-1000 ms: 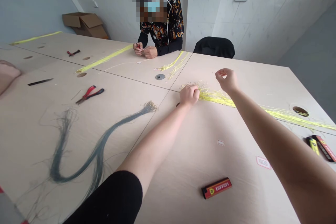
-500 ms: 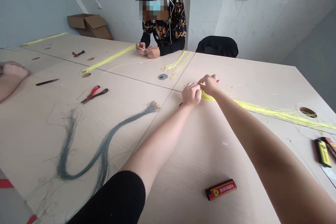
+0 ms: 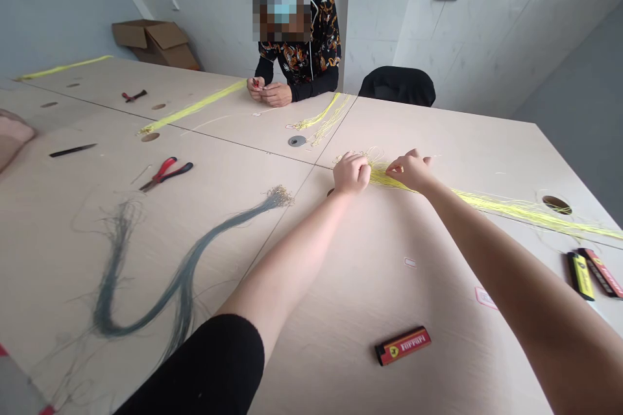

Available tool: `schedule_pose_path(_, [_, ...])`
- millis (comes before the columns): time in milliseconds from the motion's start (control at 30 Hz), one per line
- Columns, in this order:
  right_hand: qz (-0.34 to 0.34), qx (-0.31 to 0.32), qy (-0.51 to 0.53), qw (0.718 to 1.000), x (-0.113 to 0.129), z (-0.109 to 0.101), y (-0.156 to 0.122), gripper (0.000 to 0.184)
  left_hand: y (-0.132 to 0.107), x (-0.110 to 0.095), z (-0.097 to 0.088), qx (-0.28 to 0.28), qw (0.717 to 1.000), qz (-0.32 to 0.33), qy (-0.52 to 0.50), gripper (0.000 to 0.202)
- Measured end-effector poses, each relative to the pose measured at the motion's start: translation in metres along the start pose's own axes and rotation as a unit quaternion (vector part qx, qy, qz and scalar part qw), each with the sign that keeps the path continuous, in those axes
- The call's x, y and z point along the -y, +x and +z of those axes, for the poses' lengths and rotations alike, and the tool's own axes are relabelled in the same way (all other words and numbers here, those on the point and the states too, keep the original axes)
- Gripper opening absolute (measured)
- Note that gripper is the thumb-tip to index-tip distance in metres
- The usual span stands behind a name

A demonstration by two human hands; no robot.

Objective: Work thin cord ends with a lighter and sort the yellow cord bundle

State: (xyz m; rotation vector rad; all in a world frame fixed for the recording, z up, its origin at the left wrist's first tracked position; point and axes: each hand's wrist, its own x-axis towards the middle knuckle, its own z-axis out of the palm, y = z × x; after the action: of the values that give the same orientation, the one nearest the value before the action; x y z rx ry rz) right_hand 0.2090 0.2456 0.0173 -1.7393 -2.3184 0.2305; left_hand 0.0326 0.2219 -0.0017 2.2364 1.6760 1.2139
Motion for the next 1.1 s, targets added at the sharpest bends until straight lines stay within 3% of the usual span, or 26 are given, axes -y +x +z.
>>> schedule_pose_path(267, [-0.013,-0.001,0.014,1.000,0.003,0.006,0.007,0.023,0.000,0.002,0.002,-0.002,1.000,0.009,-0.002,0.025])
schedule_pose_path(700, [-0.007,0.008,-0.056,0.998,0.015,0.006,0.013,0.025,0.000,-0.001,0.002,0.012,1.000,-0.005,-0.010,0.027])
schedule_pose_path(933, [-0.122,0.016,-0.167,0.978,0.015,0.001,0.008,0.032,-0.001,0.000,0.002,0.005,1.000,0.009,-0.016,0.027])
schedule_pose_path(1100, [-0.170,-0.034,-0.208,0.963,0.009,-0.005,0.005,0.030,0.000,0.002,0.006,-0.025,0.999,0.024,-0.043,0.030])
